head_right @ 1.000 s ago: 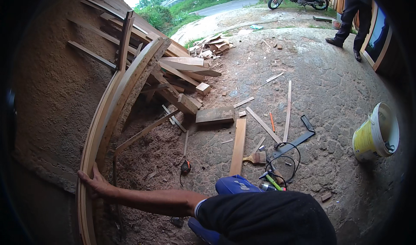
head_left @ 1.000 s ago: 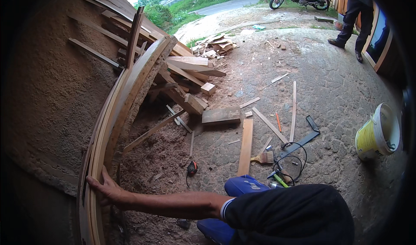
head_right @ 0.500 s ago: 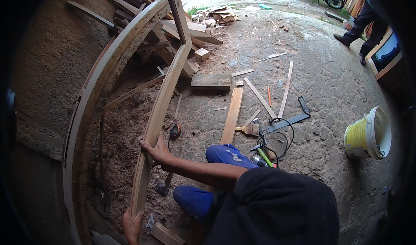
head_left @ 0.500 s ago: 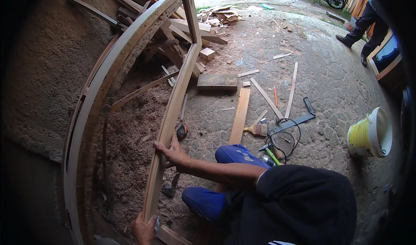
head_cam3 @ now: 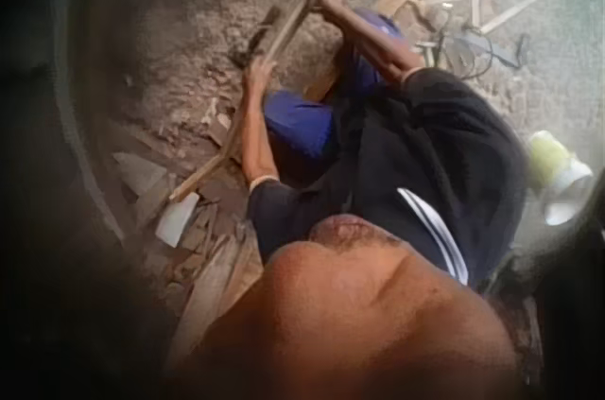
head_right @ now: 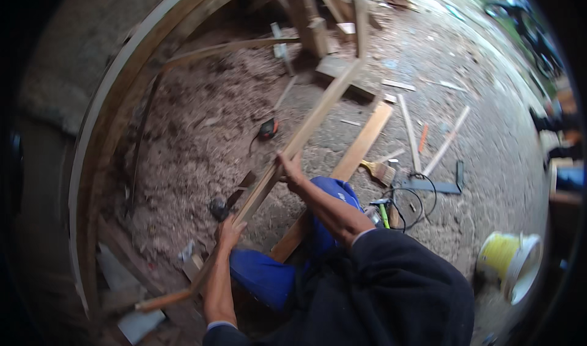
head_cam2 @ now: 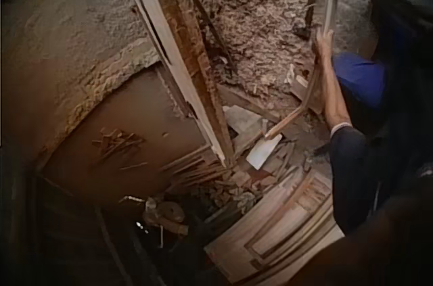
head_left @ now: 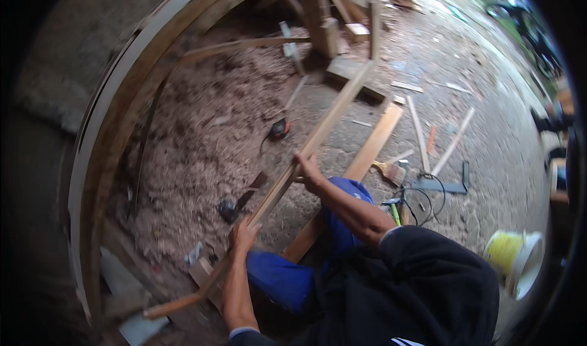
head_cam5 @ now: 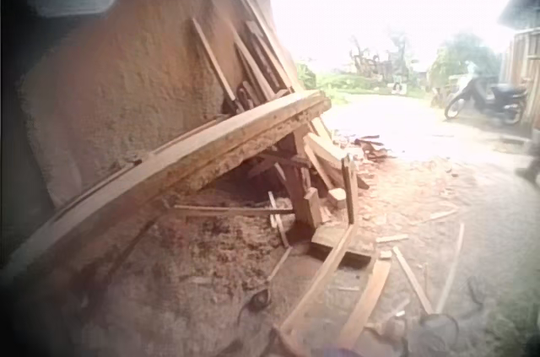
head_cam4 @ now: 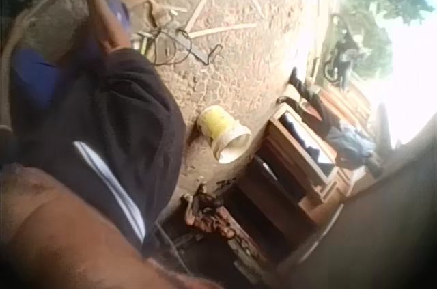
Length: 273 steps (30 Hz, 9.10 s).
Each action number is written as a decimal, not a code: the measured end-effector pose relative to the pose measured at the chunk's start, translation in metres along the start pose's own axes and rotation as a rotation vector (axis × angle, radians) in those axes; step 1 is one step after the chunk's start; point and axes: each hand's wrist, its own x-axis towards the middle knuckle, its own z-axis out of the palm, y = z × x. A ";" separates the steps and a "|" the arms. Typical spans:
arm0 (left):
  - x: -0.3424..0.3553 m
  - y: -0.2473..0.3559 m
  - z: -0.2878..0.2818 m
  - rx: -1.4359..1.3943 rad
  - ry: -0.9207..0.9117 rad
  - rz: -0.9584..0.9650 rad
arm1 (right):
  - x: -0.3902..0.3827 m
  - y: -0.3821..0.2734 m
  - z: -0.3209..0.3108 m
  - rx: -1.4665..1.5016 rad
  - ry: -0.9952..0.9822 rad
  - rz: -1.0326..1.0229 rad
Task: The person retrieves a power tool from a bucket, then uses a hand axe to trim and shape a wooden frame component. They repeatedly position the wood, strike it with the axe, and adjust the piece against a curved wooden form.
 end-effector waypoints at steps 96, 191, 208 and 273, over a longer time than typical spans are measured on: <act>-0.165 0.115 0.006 0.423 0.493 0.394 | 0.038 0.013 0.036 -2.654 -1.371 -0.568; -0.155 0.142 -0.187 0.518 0.671 0.167 | -0.115 -0.285 0.132 -1.663 -0.754 -1.509; -0.140 0.165 -0.203 0.503 0.648 0.217 | -0.098 -0.290 0.126 -1.620 -0.749 -1.423; -0.162 0.148 -0.203 0.899 0.721 0.355 | 0.007 0.012 -0.016 -1.516 -0.725 -0.850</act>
